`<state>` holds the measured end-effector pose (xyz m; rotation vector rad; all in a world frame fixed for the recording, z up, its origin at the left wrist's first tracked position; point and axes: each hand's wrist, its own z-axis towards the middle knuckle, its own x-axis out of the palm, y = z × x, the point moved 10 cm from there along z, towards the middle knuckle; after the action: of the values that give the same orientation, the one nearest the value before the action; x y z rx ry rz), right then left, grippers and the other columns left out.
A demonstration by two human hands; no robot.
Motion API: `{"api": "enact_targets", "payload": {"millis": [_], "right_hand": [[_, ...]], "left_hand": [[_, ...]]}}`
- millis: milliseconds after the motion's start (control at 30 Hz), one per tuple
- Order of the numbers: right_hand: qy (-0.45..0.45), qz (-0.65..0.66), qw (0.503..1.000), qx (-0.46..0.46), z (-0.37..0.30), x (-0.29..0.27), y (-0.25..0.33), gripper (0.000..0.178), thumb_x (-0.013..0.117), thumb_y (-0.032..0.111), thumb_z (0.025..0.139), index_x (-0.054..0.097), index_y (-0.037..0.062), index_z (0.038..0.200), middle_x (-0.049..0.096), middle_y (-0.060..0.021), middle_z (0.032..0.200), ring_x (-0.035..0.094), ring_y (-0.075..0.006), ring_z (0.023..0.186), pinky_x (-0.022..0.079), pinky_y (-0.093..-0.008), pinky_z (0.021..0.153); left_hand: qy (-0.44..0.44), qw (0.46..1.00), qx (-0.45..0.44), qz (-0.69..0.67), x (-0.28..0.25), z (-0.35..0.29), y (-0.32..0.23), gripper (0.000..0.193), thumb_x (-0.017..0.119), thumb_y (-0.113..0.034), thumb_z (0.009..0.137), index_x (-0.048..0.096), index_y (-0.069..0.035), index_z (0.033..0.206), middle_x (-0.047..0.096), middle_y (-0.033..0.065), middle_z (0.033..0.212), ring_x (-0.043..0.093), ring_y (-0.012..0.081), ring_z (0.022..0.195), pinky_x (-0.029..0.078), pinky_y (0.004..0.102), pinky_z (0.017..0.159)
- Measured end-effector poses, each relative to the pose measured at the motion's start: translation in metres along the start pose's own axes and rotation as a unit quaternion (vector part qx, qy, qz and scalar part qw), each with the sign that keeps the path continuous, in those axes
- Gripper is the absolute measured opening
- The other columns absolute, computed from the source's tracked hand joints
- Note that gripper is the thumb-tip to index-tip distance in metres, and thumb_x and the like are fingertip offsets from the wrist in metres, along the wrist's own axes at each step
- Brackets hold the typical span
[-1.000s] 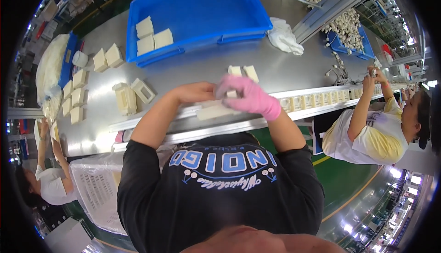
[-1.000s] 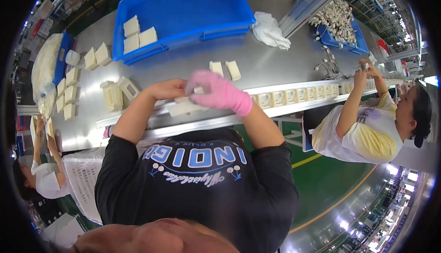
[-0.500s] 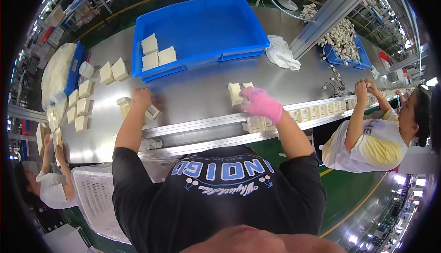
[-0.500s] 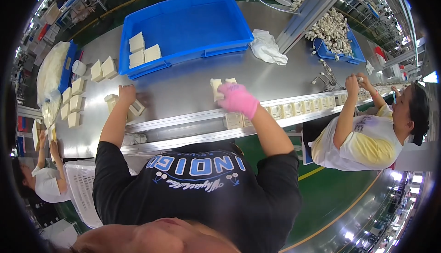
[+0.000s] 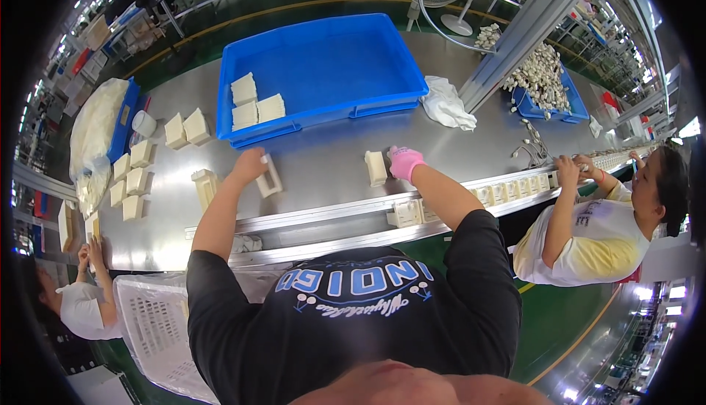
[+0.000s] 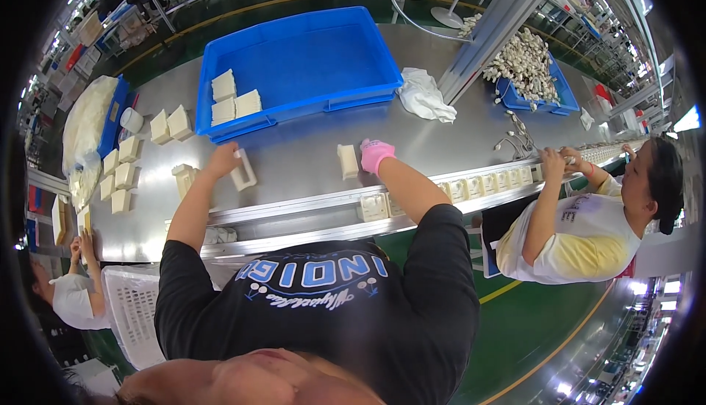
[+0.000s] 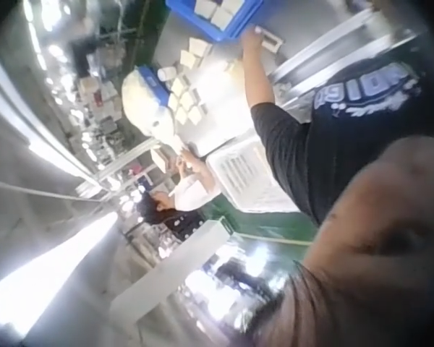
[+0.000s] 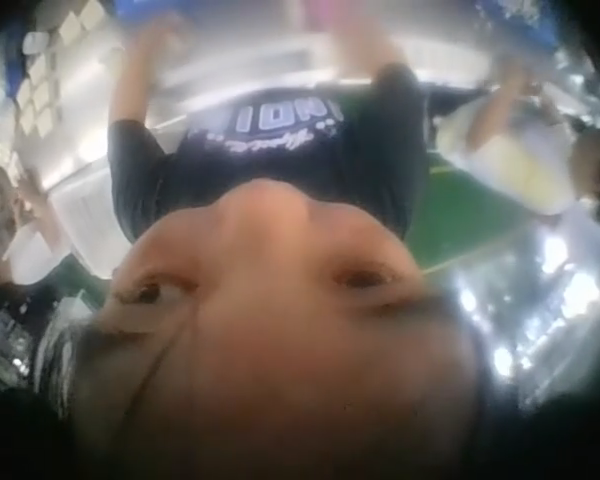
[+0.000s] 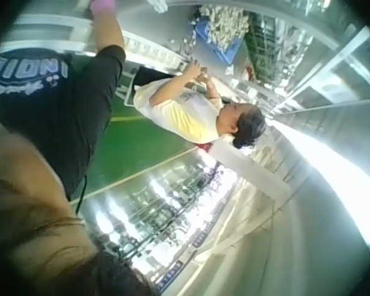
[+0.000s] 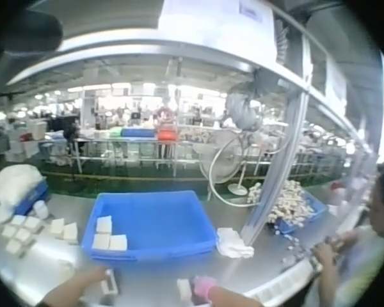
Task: The person assembles plastic component housings by hand, fitting small electronic parts into frames on a factory production line.
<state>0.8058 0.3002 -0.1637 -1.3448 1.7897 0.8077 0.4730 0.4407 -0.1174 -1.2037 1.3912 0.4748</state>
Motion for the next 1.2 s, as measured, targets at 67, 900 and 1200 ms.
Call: {"api": "enact_targets", "payload": {"millis": [67, 900, 1200], "right_hand": [[-0.010, 0.008, 1.000, 0.005, 0.002, -0.002, 0.000, 0.044, 0.059, 0.022, 0.068, 0.043, 0.0013, 0.105, 0.058, -0.0182, 0.096, 0.055, -0.0306, 0.093, 0.044, -0.0390, 0.077], [-0.400, 0.358, 0.818, -0.208, -0.129, -0.109, 0.105, 0.039, 0.053, 0.013, 0.078, 0.038, 0.0026, 0.112, 0.055, -0.0108, 0.065, 0.054, -0.0218, 0.051, 0.042, -0.0304, 0.048], [-0.441, 0.346, 0.791, -0.245, -0.141, -0.117, 0.107, 0.042, 0.056, 0.007, 0.077, 0.037, 0.0021, 0.114, 0.052, -0.0093, 0.062, 0.052, -0.0204, 0.049, 0.041, -0.0289, 0.047]], "left_hand": [[-0.079, 0.988, 0.073, -0.112, -0.019, -0.004, -0.030, 0.020, 0.056, -0.007, 0.067, 0.054, -0.004, 0.086, 0.057, 0.0123, 0.084, 0.055, 0.0290, 0.082, 0.043, 0.0350, 0.071], [-0.043, 0.714, 0.153, -0.682, 0.031, -0.035, -0.192, 0.029, 0.031, -0.030, 0.092, 0.035, -0.007, 0.111, 0.047, 0.0065, 0.100, 0.048, 0.0115, 0.089, 0.046, 0.0250, 0.069], [-0.027, 0.706, 0.142, -0.693, 0.030, -0.036, -0.191, 0.031, 0.032, -0.031, 0.092, 0.035, -0.010, 0.115, 0.046, 0.0001, 0.094, 0.042, 0.0061, 0.077, 0.037, 0.0190, 0.062]]}}
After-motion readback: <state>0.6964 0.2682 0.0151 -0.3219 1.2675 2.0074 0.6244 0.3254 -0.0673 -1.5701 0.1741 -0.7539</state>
